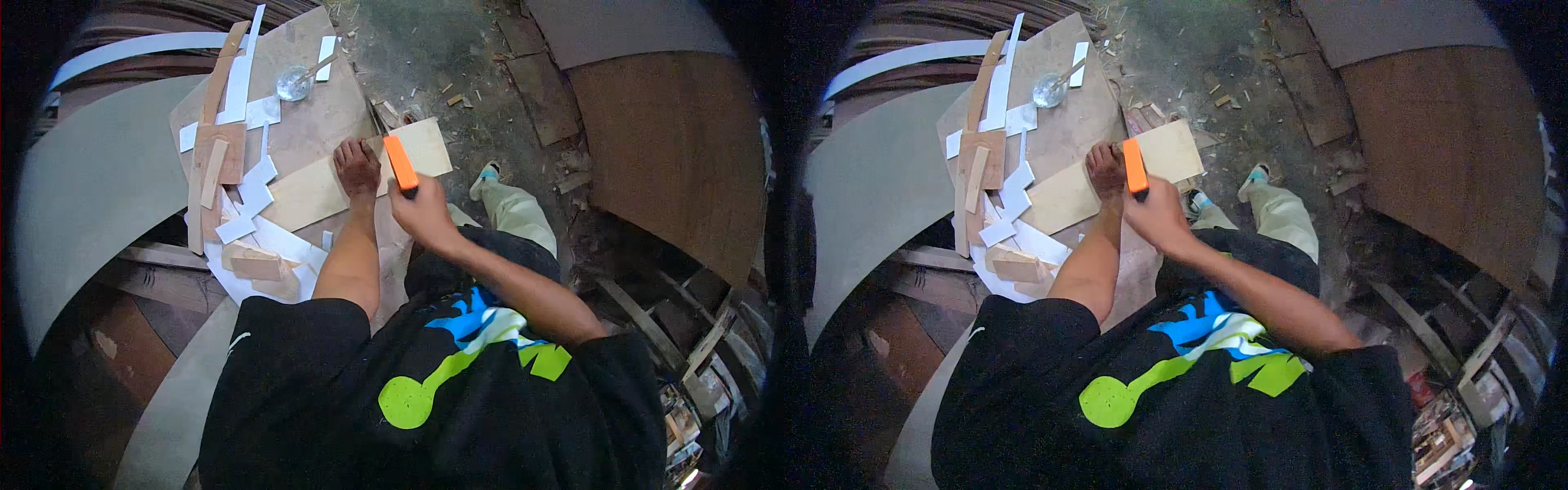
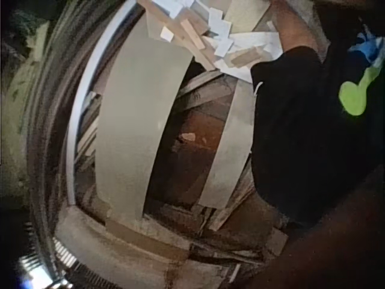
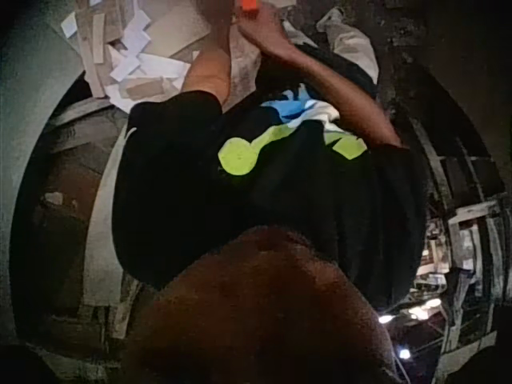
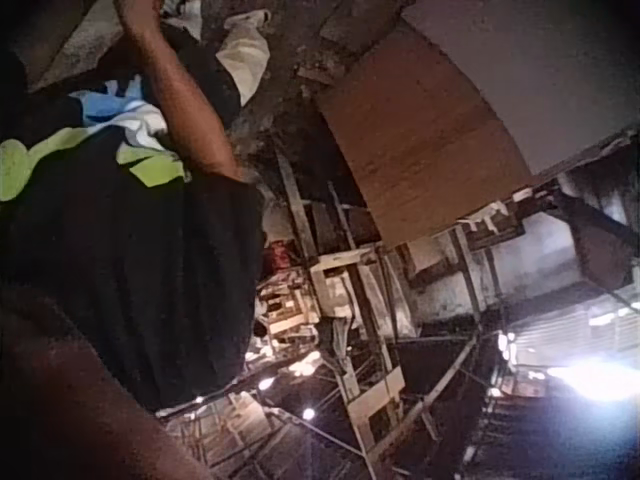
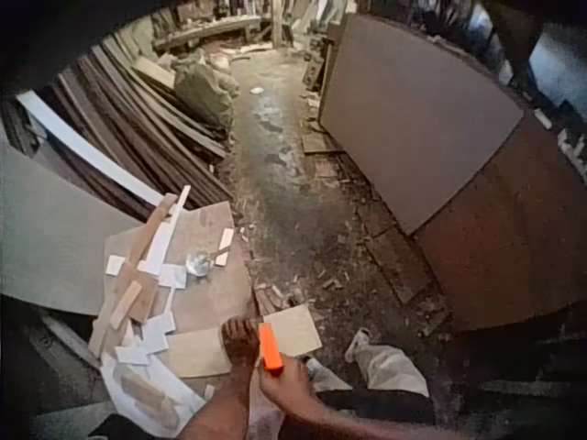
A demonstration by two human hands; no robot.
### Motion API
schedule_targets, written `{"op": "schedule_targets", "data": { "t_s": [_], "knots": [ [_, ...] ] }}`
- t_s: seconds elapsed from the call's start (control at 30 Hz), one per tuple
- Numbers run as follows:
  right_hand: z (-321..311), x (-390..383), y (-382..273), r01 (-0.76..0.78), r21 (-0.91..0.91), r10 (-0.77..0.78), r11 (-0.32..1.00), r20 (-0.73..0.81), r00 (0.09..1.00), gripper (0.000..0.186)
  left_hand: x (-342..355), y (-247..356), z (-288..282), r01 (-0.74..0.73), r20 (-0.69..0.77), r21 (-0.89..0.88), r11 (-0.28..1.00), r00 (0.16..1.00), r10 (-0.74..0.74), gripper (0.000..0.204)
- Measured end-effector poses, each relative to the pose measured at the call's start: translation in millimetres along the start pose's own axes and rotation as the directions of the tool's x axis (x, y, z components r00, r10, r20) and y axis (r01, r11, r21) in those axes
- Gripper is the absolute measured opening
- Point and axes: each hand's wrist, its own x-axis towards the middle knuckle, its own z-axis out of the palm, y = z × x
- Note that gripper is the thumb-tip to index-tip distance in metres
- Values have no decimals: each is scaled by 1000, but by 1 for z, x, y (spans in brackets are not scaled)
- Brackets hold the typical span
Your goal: The person cuts a wooden board using a hand saw while holding the board in place by hand.
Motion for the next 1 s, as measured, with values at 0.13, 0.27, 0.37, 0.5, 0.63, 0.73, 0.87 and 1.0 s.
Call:
{"op": "schedule_targets", "data": {
  "t_s": [0.13,0.27,0.37,0.5,0.63,0.73,0.87,1.0],
  "knots": [
    [4,6,-4,-50,29,49,998,31,998,26,-5,-10,9,-19,43,72,997,999,16,16],
    [2,-4,-4,41,38,-41,998,5,999,26,-6,-8,7,-3,38,52,999,999,1,16],
    [9,21,0,43,-17,-43,999,-20,999,25,-2,-6,9,-45,59,71,996,997,41,16],
    [1,-3,-7,-18,-21,19,1000,38,999,25,-3,-8,9,-15,36,105,994,999,12,14],
    [4,16,15,69,-50,-74,996,-112,991,27,5,9,-4,18,2,-16,1000,1000,-18,12],
    [13,22,12,38,-20,-39,999,-69,997,26,-1,-6,6,-47,36,106,993,998,43,12],
    [4,-2,3,58,-38,-59,998,-2,998,26,-4,-3,2,48,23,46,998,999,-50,13],
    [8,31,8,-38,-42,38,998,9,999,25,1,3,-1,27,33,30,999,999,-28,15]
  ]
}}
